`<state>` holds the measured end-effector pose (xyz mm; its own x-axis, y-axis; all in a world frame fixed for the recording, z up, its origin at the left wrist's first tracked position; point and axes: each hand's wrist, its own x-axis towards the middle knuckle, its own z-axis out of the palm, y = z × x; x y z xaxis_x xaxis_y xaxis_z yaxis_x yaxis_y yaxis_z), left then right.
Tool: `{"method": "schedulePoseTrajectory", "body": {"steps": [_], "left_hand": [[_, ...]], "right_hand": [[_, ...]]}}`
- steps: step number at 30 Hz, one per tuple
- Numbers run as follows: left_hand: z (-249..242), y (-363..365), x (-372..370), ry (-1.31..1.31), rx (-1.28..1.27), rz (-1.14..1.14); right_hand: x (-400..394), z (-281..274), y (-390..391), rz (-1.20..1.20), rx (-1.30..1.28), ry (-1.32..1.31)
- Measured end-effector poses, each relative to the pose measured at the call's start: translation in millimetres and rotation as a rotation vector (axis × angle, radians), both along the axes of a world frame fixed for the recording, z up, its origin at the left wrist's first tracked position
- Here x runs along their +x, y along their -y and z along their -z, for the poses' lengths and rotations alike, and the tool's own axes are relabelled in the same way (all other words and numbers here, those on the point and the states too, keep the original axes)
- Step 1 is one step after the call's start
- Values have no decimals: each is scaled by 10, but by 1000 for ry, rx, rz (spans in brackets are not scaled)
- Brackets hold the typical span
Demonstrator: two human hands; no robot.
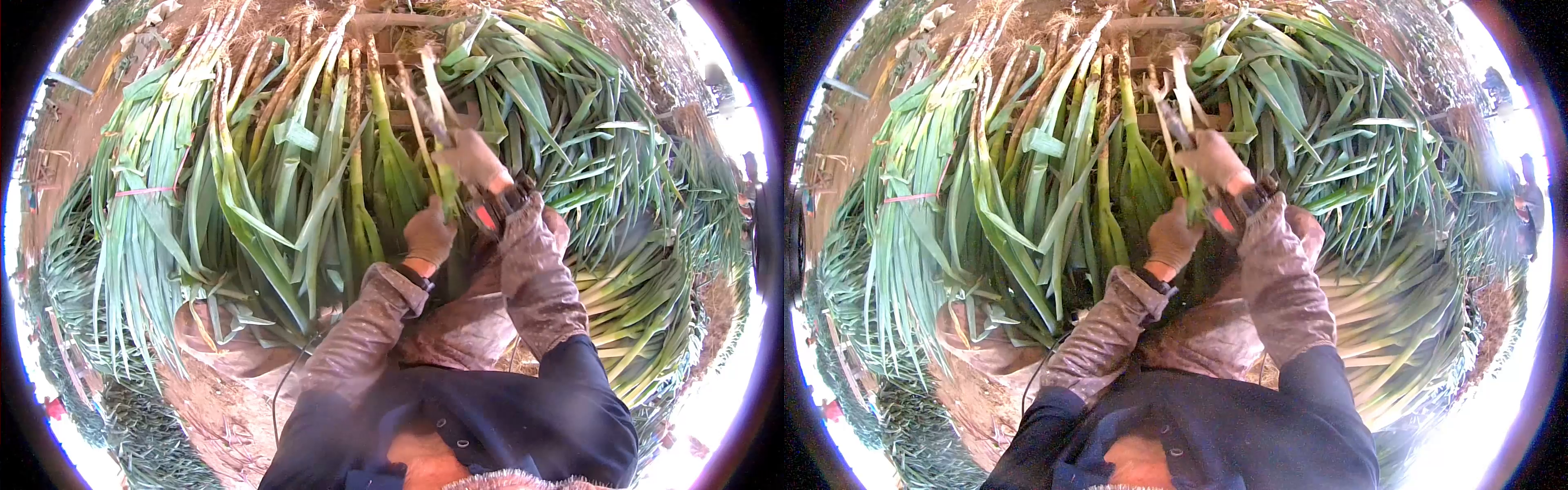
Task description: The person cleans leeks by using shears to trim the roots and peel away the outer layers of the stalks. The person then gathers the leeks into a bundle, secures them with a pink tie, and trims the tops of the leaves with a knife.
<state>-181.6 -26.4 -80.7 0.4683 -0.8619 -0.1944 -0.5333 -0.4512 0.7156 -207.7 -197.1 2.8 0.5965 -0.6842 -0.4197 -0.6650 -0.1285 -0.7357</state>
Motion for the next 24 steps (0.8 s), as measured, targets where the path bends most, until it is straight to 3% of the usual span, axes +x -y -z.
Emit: {"method": "schedulePoseTrajectory", "body": {"steps": [3,7,9,13,16,22,24], "left_hand": [[11,-49,-148,-3,-33,32],[-115,-82,55,28,102,180],[-382,-99,364,91,178,263],[-388,-37,877,328,-199,-182],[-371,118,1084,380,-62,-168],[-331,493,1234,243,198,-146],[-250,542,1252,338,144,-129]], "right_hand": [[-235,60,-237,-73,-185,32],[-294,67,-448,-76,15,-56],[-323,33,-499,-64,-97,-29],[-347,1,-818,-171,-165,-76],[-337,13,-957,-168,-160,-99],[-67,184,-698,-84,-228,10],[126,163,-495,-105,-274,-28]]}}
